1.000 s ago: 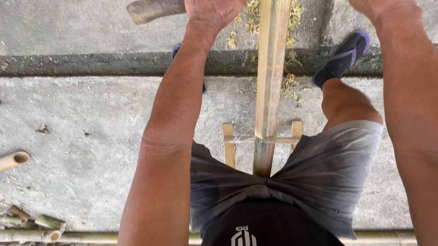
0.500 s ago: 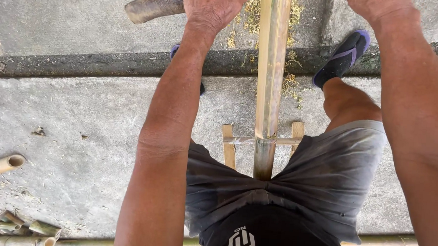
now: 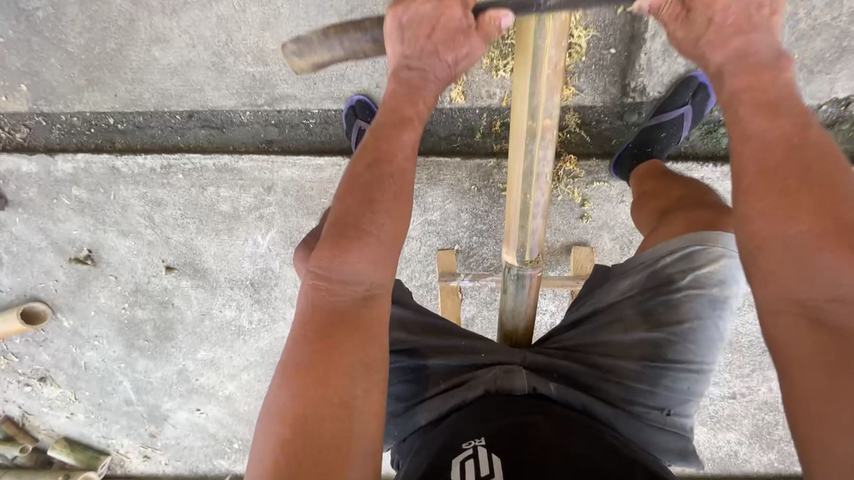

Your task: The person is using a machete to scrape the outer layer off of a bamboo pole held between their legs.

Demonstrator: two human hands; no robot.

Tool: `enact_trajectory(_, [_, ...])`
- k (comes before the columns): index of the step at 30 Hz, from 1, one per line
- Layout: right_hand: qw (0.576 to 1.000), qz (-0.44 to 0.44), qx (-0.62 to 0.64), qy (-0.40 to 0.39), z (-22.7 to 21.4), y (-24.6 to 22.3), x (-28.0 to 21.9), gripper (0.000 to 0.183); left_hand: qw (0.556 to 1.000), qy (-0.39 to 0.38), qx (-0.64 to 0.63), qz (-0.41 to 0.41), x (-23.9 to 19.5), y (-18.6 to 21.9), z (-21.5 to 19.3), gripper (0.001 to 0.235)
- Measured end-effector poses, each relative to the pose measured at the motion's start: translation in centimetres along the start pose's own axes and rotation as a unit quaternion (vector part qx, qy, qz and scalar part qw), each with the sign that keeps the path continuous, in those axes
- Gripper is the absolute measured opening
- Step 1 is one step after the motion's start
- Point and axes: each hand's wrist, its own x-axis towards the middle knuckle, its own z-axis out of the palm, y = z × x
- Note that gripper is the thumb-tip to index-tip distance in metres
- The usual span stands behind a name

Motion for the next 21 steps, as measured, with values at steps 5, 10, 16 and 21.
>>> enact_trajectory(5, [0.989, -0.064, -0.096, 0.093, 2.8, 2.4, -0.7, 0.070, 0.994, -0.101, 0.041, 0.009, -3.3, 0.7, -0.7, 0.074])
enact_trajectory(10, [0.985, -0.063, -0.151, 0.064, 3.2, 1.6, -3.1, 0.069, 0.991, -0.127, 0.029, 0.003, -6.5, 1.4, -0.8, 0.072])
enact_trajectory(16, [0.989, -0.059, -0.134, 0.033, 4.6, 0.7, -6.9, 0.070, 0.988, -0.155, 0.015, -0.021, -10.8, 2.6, -1.5, 0.073])
enact_trajectory(21, [0.993, -0.031, -0.116, -0.009, 4.6, -0.9, -10.5, 0.067, 0.985, -0.170, -0.002, -0.016, -14.3, 3.3, -1.4, 0.072])
